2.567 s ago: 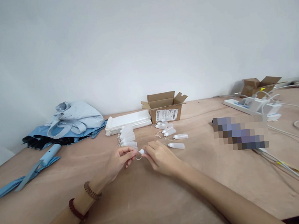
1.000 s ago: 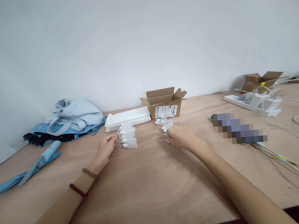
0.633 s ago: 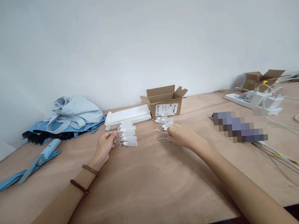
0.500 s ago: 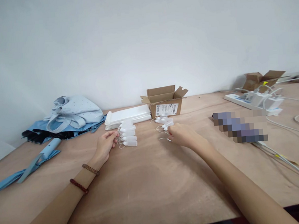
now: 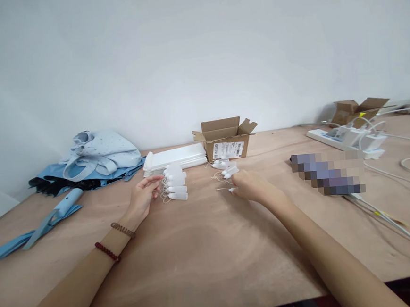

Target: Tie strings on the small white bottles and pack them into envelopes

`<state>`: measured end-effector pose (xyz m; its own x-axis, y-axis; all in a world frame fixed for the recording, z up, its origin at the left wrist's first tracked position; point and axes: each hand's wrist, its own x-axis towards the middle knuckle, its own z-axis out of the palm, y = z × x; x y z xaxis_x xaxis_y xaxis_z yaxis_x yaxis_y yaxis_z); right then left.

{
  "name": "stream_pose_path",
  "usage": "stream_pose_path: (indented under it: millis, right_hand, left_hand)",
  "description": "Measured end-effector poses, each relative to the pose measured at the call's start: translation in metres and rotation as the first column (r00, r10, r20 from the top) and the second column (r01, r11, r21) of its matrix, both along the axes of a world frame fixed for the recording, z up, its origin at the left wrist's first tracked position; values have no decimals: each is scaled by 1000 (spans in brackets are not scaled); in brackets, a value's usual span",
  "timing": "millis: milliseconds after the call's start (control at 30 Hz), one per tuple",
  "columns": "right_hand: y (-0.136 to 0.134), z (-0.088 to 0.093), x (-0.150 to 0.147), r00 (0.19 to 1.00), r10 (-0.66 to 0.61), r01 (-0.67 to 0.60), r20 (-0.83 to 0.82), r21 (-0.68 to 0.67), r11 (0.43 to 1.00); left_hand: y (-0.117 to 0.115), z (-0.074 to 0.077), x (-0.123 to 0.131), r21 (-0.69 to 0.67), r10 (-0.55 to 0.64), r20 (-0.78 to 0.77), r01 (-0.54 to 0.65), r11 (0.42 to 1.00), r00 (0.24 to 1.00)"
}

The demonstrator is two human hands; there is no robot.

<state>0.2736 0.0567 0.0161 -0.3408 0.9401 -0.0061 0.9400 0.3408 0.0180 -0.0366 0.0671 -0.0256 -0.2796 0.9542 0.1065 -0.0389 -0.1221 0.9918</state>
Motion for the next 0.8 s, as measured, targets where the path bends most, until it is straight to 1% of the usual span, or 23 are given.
stream_pose_path:
  millis: [67,167,300,367,400,467,500,533,567,633,700,733,800]
  right_hand:
    - [-1,2,0,1000,-9,9,0,4,1000]
    - [-4,3,2,1000,1,-1,14,-9,1000]
    - [-6,0,2,1000,28,-29,-12,-39,999]
    - [-7,-2,-1,999,40,-41,-35,-29,999]
    - [-8,-3,-4,997,53,-54,-47,-22,998]
    - [-10,-2,-10,992,92,-93,-90,-2,996]
    - [-12,-2,-14,986,121,-121,-117,12,993]
    - [-14,-1,-18,977,149,-146,-154,33,989]
    - [-17,-1,-23,963,190,-182,-191,60,981]
    - [-22,-1,-30,924,281,-263,-260,101,959]
    - [-26,-1,-36,886,337,-315,-318,120,942]
    - [-28,-1,-39,868,355,-332,-346,126,935]
    - [-32,-2,-44,824,392,-372,-409,131,919]
  left_hand:
    - [0,0,-1,1,19,-6,-19,1000,1000]
    - [0,-1,-3,-6,77,-39,-78,997,996]
    - [-3,0,-2,-1,147,-108,-148,989,983]
    - [-8,2,4,36,155,-165,-151,988,974]
    - [-12,4,8,57,141,-191,-133,989,971]
    - [-21,8,19,80,57,-225,-40,996,973]
    - [-26,9,25,68,-17,-219,32,997,976]
    - [-31,10,31,42,-114,-213,126,991,970]
    - [-36,10,37,-3,-221,-198,225,974,955]
    - [-43,9,47,-77,-375,-143,368,927,916]
    - [-46,7,53,-108,-447,-102,437,893,889]
    - [-47,6,55,-106,-458,-96,449,887,884]
    - [-48,4,56,-92,-445,-96,437,895,890]
